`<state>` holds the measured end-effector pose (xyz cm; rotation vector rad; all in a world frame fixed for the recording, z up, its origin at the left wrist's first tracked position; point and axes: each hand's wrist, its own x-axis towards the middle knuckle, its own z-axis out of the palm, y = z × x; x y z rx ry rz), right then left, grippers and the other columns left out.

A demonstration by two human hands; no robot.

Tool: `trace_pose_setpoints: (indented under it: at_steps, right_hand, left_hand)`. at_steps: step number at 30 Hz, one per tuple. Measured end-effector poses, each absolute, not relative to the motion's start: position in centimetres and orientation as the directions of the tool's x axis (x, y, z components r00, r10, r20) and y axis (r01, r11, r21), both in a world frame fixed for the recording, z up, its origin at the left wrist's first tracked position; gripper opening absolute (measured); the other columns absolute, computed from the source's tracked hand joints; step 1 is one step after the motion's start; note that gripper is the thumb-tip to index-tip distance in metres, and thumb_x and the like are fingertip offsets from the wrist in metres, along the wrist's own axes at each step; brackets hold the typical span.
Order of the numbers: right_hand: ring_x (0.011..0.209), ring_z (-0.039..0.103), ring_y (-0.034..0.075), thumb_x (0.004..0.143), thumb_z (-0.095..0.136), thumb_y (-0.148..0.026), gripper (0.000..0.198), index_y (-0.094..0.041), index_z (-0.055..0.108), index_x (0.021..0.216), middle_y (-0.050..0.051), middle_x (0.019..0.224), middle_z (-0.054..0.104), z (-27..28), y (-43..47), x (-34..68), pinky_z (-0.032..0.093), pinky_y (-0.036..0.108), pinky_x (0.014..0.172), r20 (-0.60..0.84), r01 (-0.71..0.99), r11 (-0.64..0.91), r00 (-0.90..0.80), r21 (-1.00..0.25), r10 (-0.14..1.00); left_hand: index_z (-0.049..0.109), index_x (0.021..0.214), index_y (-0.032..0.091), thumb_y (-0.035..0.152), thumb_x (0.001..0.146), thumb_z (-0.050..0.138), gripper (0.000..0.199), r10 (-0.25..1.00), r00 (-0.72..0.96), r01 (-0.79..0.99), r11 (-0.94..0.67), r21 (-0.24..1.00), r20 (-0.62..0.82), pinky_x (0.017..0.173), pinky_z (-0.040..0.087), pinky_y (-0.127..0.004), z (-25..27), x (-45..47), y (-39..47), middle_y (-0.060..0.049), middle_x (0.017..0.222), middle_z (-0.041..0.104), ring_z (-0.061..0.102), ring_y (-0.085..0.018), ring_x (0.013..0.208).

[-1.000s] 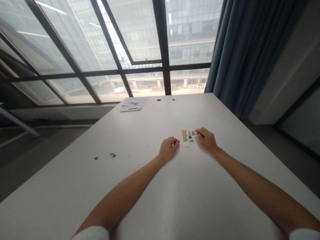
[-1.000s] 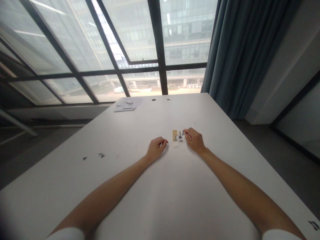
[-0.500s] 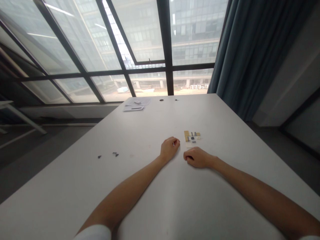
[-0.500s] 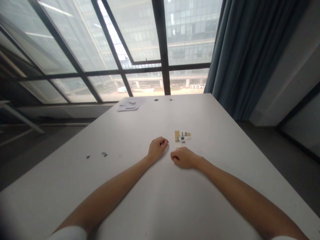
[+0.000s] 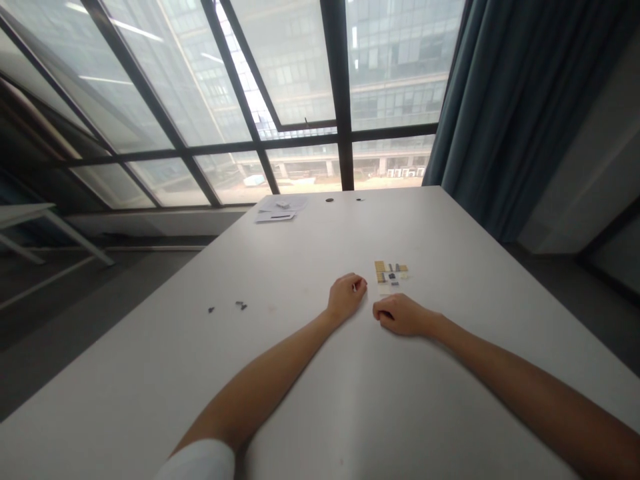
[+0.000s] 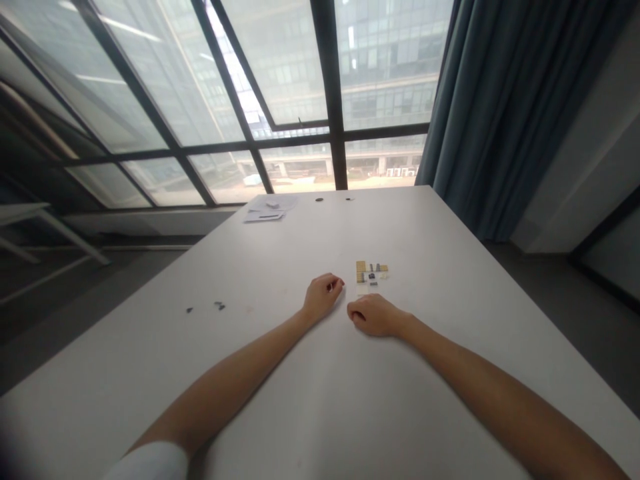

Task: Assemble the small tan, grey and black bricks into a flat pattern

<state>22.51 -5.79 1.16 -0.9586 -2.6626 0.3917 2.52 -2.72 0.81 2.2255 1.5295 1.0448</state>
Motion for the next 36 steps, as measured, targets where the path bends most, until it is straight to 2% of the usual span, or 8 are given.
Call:
trace_pose_setpoints:
  at_steps: [24,29,32,36]
  right_hand:
    - [0.069,0.057,0.016,0.082,0.048,-0.012,0.019,-0.021,0.064,0.077,0.001,0.074,0.068,0.7,-5.6,23.0,0.036,0.026,0.068,0.14,0.559,0.712,-0.736,-0.425,0.662]
    - [0.07,0.057,0.017,0.083,0.047,-0.014,0.018,-0.021,0.062,0.076,0.002,0.074,0.067,0.4,-5.4,23.1,0.035,0.027,0.068,0.132,0.547,0.718,-0.749,-0.43,0.649]
    - [0.07,0.057,0.017,0.083,0.046,-0.015,0.017,-0.021,0.06,0.076,0.002,0.073,0.066,0.4,-5.3,23.2,0.035,0.027,0.067,0.117,0.55,0.716,-0.752,-0.43,0.648]
    - [0.067,0.056,0.017,0.084,0.045,-0.016,0.018,-0.021,0.059,0.074,0.001,0.071,0.064,0.2,-5.2,23.4,0.034,0.028,0.066,0.119,0.553,0.723,-0.755,-0.414,0.645]
  left_hand:
    - [0.076,0.081,0.019,0.03,0.092,0.05,0.03,0.902,0.138,0.776,-0.355,0.521,0.409,0.071,0.044,-0.026,1.8,1.8,-1.7,-0.003,0.081,0.071,0.06,-0.015,0.073]
    - [0.078,0.092,0.019,0.032,0.091,0.051,0.031,0.955,0.092,0.807,-0.238,0.54,0.283,0.074,0.048,-0.027,4.9,-1.4,1.1,-0.004,0.085,0.075,0.064,-0.016,0.077]
    - [0.079,0.098,0.02,0.034,0.089,0.056,0.029,0.963,0.181,0.84,-0.257,0.478,0.199,0.078,0.05,-0.027,6.9,-5.0,1.5,-0.005,0.094,0.076,0.065,-0.017,0.08]
    - [0.077,0.107,0.022,0.033,0.086,0.062,0.028,0.974,0.156,0.9,-0.209,0.383,0.166,0.08,0.051,-0.027,8.7,-11.8,0.1,-0.003,0.096,0.076,0.065,-0.016,0.079]
